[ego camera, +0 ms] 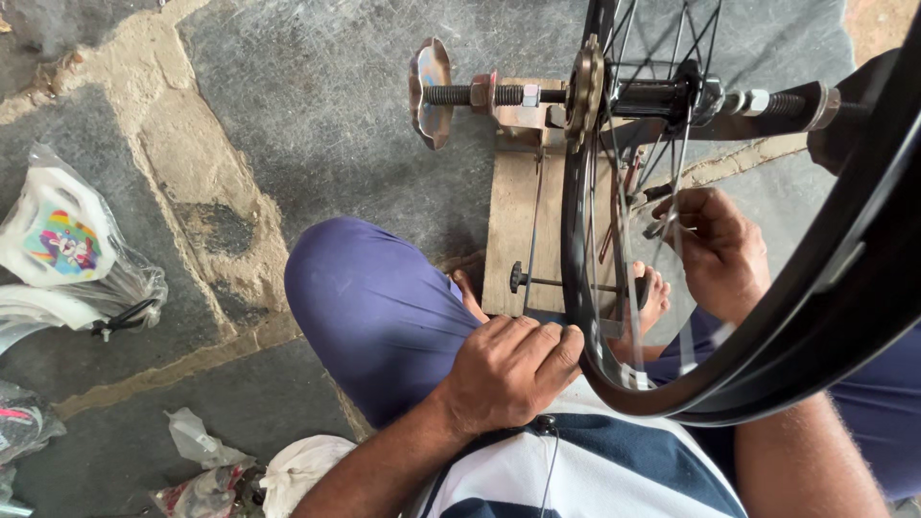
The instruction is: The person adjusts the spokes on a bicycle wheel rim while it is held in a truing stand, using their hands and a small tool.
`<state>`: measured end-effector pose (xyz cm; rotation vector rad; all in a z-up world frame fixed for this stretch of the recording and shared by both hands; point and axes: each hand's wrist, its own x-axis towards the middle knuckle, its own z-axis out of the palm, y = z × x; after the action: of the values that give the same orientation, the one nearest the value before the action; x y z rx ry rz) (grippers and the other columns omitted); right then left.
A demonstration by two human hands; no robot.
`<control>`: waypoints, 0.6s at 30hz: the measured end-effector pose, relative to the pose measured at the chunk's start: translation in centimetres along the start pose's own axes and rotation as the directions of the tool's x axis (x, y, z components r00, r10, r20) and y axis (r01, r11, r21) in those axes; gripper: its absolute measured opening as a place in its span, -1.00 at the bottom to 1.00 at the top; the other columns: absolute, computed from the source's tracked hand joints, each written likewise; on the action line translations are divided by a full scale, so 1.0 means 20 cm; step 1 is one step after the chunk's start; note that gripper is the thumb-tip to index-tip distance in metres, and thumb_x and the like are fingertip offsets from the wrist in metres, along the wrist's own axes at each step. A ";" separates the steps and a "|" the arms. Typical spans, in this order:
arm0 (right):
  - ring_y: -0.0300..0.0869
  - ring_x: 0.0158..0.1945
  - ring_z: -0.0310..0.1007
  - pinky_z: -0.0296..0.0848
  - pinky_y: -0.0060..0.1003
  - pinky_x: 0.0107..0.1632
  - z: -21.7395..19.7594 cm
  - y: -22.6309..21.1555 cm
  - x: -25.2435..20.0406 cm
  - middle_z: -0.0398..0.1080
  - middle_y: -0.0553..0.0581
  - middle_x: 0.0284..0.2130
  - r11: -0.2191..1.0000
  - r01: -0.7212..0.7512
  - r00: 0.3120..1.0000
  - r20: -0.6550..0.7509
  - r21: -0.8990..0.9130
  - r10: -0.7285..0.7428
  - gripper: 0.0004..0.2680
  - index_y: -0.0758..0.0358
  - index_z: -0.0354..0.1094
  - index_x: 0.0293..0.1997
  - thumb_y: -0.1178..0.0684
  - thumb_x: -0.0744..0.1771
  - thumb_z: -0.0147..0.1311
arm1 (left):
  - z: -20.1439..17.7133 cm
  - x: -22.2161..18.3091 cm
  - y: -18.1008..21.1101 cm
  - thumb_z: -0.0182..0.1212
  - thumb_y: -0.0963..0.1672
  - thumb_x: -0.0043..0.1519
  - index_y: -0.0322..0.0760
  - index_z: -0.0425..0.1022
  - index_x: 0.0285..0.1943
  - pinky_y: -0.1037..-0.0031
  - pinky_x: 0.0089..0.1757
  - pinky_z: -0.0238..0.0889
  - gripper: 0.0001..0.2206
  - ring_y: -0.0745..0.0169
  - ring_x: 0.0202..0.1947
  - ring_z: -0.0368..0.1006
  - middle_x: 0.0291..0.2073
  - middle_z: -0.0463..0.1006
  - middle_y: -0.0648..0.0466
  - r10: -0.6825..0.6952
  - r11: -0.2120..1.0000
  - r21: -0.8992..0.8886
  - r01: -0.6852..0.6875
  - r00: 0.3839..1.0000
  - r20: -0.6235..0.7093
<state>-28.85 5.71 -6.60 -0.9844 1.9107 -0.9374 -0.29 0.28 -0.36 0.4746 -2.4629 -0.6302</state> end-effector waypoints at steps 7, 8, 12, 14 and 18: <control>-0.25 -0.11 0.54 0.51 -0.37 -0.05 0.01 -0.03 -0.01 0.53 0.16 -0.19 0.998 0.031 0.999 -0.021 -0.054 -0.032 -0.86 0.35 0.38 0.05 0.28 0.39 0.09 | 0.04 -0.01 -0.01 0.32 -0.15 0.31 -0.48 0.52 0.04 0.43 -0.28 0.40 -0.75 0.22 -0.32 0.51 -0.31 0.53 -0.01 0.021 0.999 0.027 -0.022 0.999 0.037; -0.24 -0.10 0.55 0.52 -0.36 -0.06 0.01 -0.03 -0.01 0.54 0.17 -0.19 0.997 0.027 0.999 -0.029 -0.074 -0.029 -0.87 0.35 0.38 0.05 0.29 0.39 0.09 | 0.03 -0.01 -0.01 0.34 -0.14 0.30 -0.47 0.52 0.04 0.42 -0.27 0.41 -0.74 0.21 -0.31 0.51 -0.30 0.53 0.00 0.037 0.999 0.015 -0.037 0.999 0.000; -0.21 -0.08 0.55 0.53 -0.36 -0.03 -0.01 -0.01 -0.02 0.52 0.20 -0.16 0.990 0.132 0.991 0.016 -0.047 -0.132 -0.83 0.37 0.37 0.07 0.35 0.37 0.03 | -0.01 -0.01 0.00 0.44 -0.09 0.27 -0.42 0.51 0.04 0.40 -0.21 0.44 -0.68 0.18 -0.24 0.54 -0.24 0.53 0.02 0.083 0.994 -0.060 -0.092 0.987 -0.138; -0.21 0.03 0.54 0.52 -0.37 0.04 -0.01 -0.02 -0.02 0.52 0.17 -0.07 0.994 0.088 0.995 0.033 0.071 -0.090 -0.81 0.39 0.34 0.05 0.39 0.35 -0.03 | -0.02 0.00 -0.01 0.47 -0.07 0.26 -0.40 0.51 0.02 0.39 -0.19 0.45 -0.67 0.17 -0.22 0.55 -0.23 0.53 0.03 0.080 0.993 -0.073 -0.092 0.985 -0.152; -0.22 0.02 0.56 0.55 -0.35 0.10 0.01 0.01 -0.01 0.52 0.18 -0.04 0.963 0.026 0.998 0.045 0.270 -0.040 -0.85 0.40 0.33 0.06 0.38 0.40 -0.04 | -0.01 0.00 -0.02 0.49 -0.08 0.23 -0.40 0.51 -0.02 0.38 -0.19 0.45 -0.68 0.15 -0.23 0.55 -0.25 0.51 0.03 0.057 0.996 -0.062 -0.064 0.993 -0.101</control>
<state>-28.64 5.99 -6.76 -0.8713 1.6756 -1.1463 -0.06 -0.08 -0.46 0.3947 -2.3465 -0.6442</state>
